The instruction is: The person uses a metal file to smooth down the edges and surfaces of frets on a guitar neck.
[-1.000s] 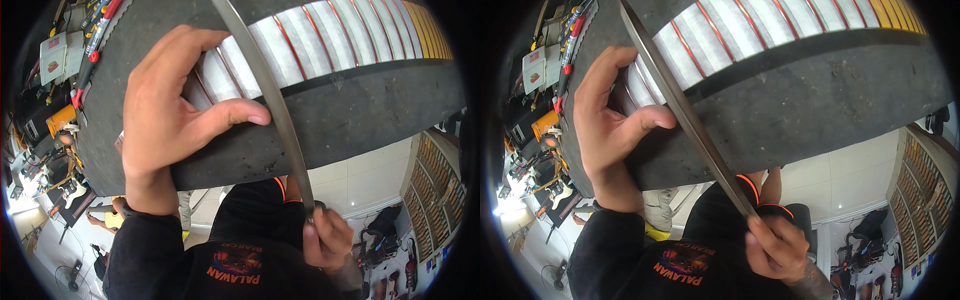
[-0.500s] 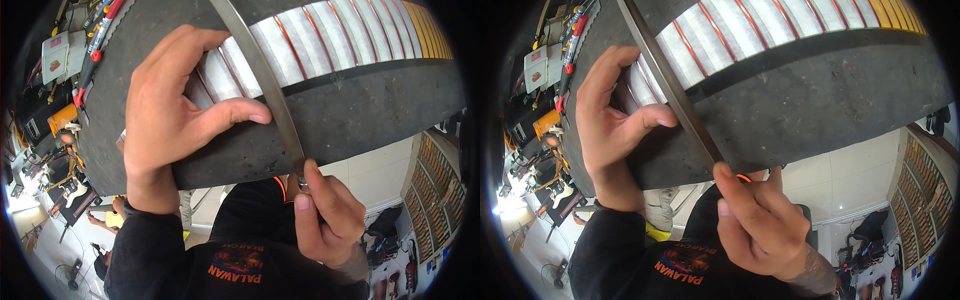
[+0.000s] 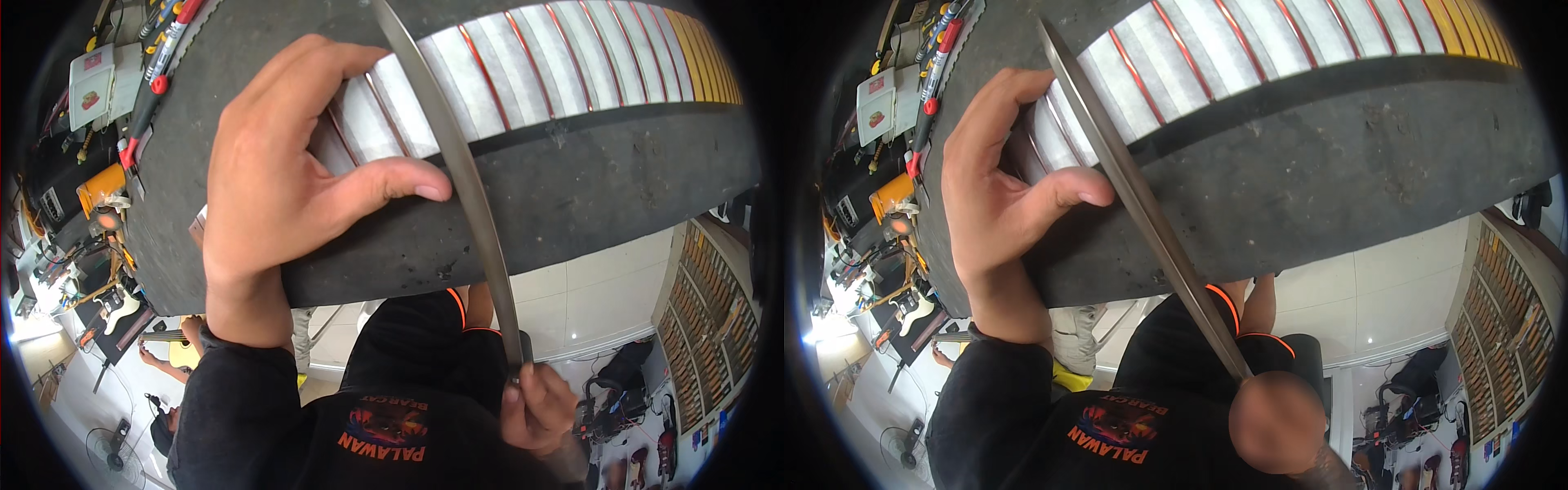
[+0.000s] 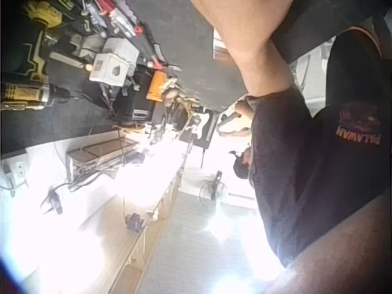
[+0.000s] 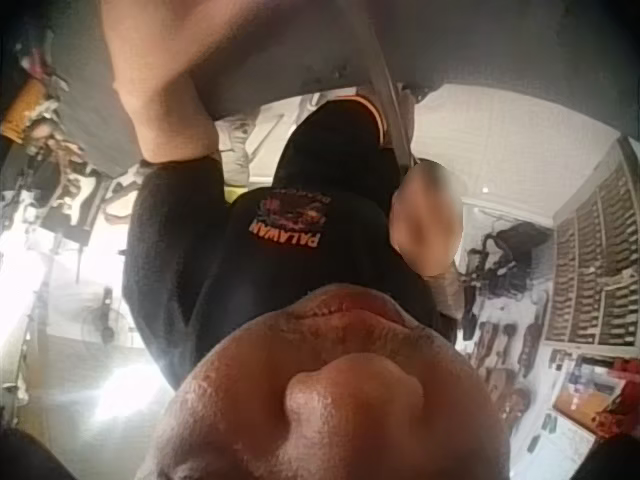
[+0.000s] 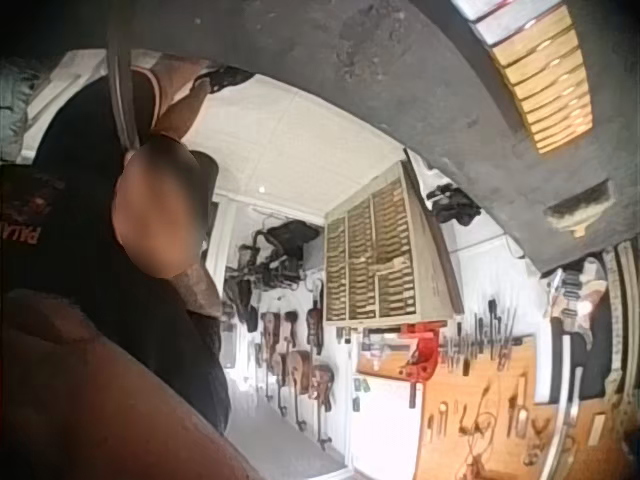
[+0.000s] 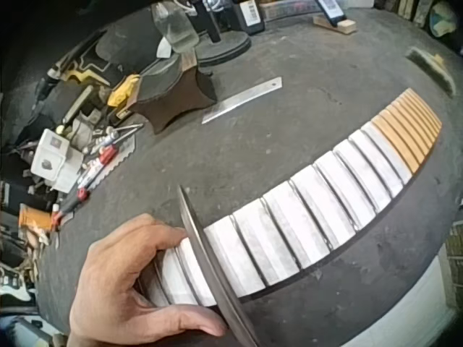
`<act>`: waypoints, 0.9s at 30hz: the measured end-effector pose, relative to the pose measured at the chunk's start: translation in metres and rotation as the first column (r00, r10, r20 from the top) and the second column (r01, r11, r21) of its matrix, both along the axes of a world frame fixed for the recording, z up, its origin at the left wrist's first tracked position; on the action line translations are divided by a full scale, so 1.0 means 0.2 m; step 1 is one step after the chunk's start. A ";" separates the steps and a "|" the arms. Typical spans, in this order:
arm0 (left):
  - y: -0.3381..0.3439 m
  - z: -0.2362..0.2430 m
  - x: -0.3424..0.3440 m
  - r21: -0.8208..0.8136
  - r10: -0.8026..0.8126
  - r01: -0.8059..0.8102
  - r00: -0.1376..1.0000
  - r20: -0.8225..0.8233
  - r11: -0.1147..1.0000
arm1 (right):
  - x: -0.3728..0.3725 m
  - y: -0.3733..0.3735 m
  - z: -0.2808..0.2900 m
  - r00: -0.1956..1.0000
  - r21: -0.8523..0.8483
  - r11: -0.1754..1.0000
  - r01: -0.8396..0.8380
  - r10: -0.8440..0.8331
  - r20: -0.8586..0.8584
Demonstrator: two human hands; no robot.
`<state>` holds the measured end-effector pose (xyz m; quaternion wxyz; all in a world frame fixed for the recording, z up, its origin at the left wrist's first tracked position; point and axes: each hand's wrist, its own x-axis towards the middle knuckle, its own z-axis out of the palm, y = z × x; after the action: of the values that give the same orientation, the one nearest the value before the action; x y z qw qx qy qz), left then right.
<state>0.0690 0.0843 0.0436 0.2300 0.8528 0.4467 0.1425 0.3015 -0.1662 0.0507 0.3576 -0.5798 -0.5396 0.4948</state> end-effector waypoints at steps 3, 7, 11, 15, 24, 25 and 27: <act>-0.01 0.06 -0.07 0.031 0.042 -0.041 0.998 -0.041 0.999 | -0.12 0.44 0.04 0.996 0.043 0.999 -0.020 0.024 -0.085; -0.01 0.05 -0.07 0.058 0.035 -0.034 0.999 -0.014 0.998 | -0.20 0.51 0.00 0.993 0.086 0.995 0.041 -0.031 -0.116; 0.00 0.02 -0.03 0.023 0.018 -0.017 1.000 -0.022 1.000 | -0.05 0.10 0.03 0.982 -0.132 0.991 0.035 -0.059 -0.181; 0.01 0.00 -0.04 0.039 -0.005 0.004 1.000 0.023 0.999 | 0.05 -0.24 0.09 0.998 -0.056 0.998 0.023 -0.026 -0.054; 0.01 0.05 -0.05 0.024 0.036 -0.035 0.999 -0.022 0.999 | -0.16 0.42 0.03 0.997 0.036 0.999 -0.016 0.018 -0.079; 0.01 0.05 -0.08 0.040 0.038 -0.037 0.999 -0.008 0.998 | -0.18 0.41 0.02 0.993 0.041 0.999 -0.010 0.015 -0.114; 0.01 0.05 -0.08 0.038 0.028 -0.028 1.000 0.005 0.999 | -0.15 0.29 -0.01 0.985 -0.005 0.999 0.033 -0.033 -0.168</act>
<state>0.0534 0.0857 0.0527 0.2129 0.8504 0.4551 0.1562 0.2720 -0.1090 0.0489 0.4092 -0.5455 -0.4972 0.5365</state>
